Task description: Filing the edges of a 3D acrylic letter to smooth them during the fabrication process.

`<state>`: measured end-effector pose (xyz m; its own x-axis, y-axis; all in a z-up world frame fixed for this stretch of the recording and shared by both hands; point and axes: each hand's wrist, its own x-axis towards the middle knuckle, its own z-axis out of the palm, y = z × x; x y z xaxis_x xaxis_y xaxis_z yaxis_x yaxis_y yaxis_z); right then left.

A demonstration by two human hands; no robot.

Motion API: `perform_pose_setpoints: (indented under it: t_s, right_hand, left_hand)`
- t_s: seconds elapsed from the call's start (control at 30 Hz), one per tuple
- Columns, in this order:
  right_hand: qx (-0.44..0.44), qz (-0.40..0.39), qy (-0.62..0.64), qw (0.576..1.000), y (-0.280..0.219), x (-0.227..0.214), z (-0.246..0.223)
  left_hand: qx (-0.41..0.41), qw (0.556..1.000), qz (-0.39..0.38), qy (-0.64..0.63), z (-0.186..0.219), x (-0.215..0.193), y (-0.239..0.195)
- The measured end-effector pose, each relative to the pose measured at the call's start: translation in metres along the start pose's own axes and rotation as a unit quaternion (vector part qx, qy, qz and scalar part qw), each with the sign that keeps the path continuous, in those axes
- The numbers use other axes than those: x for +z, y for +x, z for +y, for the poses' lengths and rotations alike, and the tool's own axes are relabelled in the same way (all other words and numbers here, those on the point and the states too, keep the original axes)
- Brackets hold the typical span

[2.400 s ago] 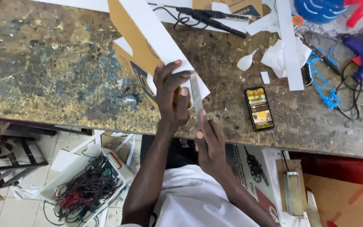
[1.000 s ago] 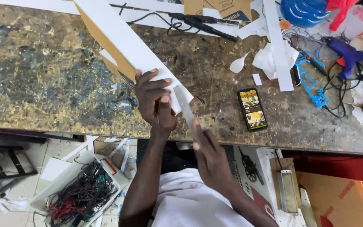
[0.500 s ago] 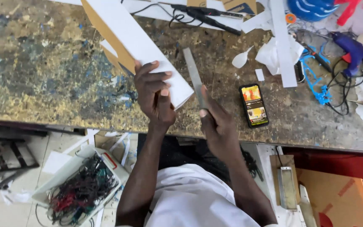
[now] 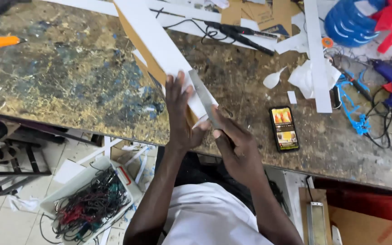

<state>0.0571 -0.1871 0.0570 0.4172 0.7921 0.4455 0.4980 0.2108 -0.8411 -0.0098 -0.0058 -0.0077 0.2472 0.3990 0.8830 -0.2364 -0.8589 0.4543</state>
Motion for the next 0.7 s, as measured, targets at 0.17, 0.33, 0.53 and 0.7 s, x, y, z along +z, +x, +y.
perform_pose_setpoints:
  t_s: [0.17, 0.33, 0.53, 0.7]
  right_hand:
    - [0.04, -0.019, -0.018, 0.999, -0.01, -0.002, -0.021]
    - [0.086, -0.047, -0.131, 0.987, -0.016, 0.001, -0.034]
    - [0.022, -0.047, -0.09, 0.995, 0.004, 0.0, -0.052]
    - [0.005, -0.036, -0.137, 0.99, 0.004, 0.003, -0.03]
  left_hand:
    - [0.044, 0.999, 0.011, 0.002, -0.033, 0.004, -0.029]
    - [0.046, 0.999, -0.001, 0.007, -0.044, 0.004, -0.028]
    - [0.105, 0.992, 0.074, 0.005, -0.056, 0.014, -0.022]
    - [0.11, 0.991, 0.076, -0.01, -0.065, 0.012, -0.018]
